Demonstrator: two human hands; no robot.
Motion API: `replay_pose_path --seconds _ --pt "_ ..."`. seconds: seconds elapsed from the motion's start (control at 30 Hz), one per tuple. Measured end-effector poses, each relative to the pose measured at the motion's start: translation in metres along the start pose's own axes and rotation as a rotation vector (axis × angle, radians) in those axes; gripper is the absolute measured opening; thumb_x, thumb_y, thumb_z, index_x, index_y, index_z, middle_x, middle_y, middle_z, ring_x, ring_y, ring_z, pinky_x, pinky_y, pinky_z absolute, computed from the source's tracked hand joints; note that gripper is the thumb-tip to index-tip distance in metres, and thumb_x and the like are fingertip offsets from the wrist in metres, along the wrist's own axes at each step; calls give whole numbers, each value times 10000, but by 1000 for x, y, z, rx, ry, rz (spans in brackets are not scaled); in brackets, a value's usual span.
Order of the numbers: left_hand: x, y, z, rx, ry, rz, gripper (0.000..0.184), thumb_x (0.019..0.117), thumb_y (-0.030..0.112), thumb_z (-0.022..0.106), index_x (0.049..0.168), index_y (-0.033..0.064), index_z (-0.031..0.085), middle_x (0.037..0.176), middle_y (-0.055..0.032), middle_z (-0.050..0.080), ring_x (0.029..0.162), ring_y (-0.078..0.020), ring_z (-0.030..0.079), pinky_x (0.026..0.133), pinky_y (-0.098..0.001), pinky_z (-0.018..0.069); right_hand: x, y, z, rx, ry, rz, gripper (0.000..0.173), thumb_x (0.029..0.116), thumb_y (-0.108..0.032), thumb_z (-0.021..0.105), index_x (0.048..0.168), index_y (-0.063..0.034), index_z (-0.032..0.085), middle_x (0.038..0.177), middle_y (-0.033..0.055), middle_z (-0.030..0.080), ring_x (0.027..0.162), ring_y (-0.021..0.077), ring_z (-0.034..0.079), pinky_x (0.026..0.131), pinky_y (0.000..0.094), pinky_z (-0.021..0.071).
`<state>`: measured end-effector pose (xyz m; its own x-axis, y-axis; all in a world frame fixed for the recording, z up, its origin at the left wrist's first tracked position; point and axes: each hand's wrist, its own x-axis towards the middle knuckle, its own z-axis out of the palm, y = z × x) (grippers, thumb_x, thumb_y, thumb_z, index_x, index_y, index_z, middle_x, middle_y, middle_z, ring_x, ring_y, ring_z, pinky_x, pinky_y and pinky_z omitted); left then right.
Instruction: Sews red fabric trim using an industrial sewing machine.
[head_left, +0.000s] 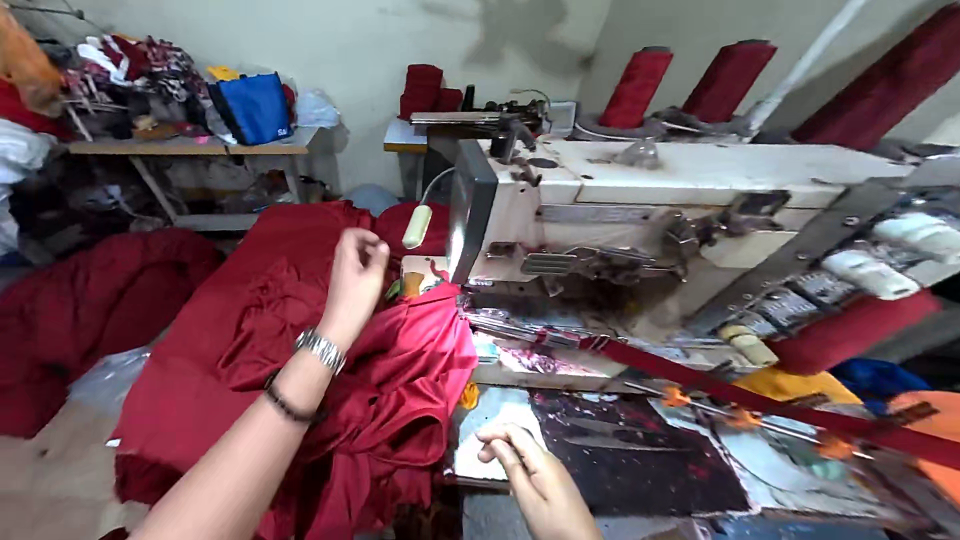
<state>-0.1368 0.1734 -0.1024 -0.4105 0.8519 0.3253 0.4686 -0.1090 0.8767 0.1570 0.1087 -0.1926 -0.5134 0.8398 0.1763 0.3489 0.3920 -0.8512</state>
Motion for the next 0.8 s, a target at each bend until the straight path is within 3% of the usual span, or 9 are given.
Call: replay_pose_path --seconds 0.07,0.13,0.2,0.33,0.4,0.57,0.63,0.7,0.8 --pt "-47 4 -25 259 -437 81 237 1025 238 585 1092 20 651 983 -113 672 889 -208 667 830 -431 573 2 1 -1 16 48 -14 279 1055 -80 430 1113 14 687 951 62 746 898 104 714 857 308 584" --pt "-79 12 -53 593 -938 -37 436 1036 438 553 1121 38 706 1032 -193 701 991 -357 683 906 -603 520 7 -1 1 12 63 -43 279 1057 -91 423 1107 -6 684 963 48 734 863 72 685 796 261 565" --pt "-92 14 -86 755 -1178 -192 464 1020 432 595 1120 -7 711 1052 -274 695 1034 -469 662 914 -703 467 13 -5 5 0 58 -64 287 1058 -102 423 1106 -26 696 992 49 731 875 80 682 797 267 563" --pt "-83 9 -181 528 -1071 -243 177 1002 143 617 966 6 723 839 -99 688 739 -183 636 718 -420 536 22 -14 23 -35 -30 -116 281 1056 -103 455 1133 -11 710 1064 100 743 976 148 713 896 348 578" --pt "-75 4 -219 353 -964 -110 193 981 193 580 914 84 725 907 16 686 865 -55 630 819 -292 528 26 -22 35 -83 -94 -160 269 1046 -90 474 1135 -24 720 1098 113 728 1039 185 698 941 384 561" --pt "-99 10 -206 208 -583 -30 161 991 210 583 966 139 726 876 49 700 794 -35 642 731 -241 543 33 -30 46 -146 -119 -273 265 1037 -79 473 1110 -29 723 1086 113 721 1044 196 688 938 371 556" --pt "-118 2 -179 217 -670 -28 195 1003 231 612 1071 86 723 960 2 727 863 -57 673 812 -283 573 31 -29 41 -158 -107 -268 281 1038 -82 463 1117 -27 727 1079 116 724 1028 196 690 928 376 556" --pt "-137 -7 -157 358 -861 -62 316 974 289 678 1139 20 690 1043 -131 704 972 -227 673 896 -447 548 28 -28 33 -179 -109 -247 289 1042 -78 454 1128 -7 721 1081 136 735 1003 229 709 900 422 567" --pt "-155 -23 -152 619 -1008 -44 268 953 234 712 1070 -6 704 1090 -234 692 1072 -437 657 933 -662 486 25 -24 21 -189 -124 -207 292 1054 -87 441 1146 0 704 1082 130 743 990 223 722 884 429 580"
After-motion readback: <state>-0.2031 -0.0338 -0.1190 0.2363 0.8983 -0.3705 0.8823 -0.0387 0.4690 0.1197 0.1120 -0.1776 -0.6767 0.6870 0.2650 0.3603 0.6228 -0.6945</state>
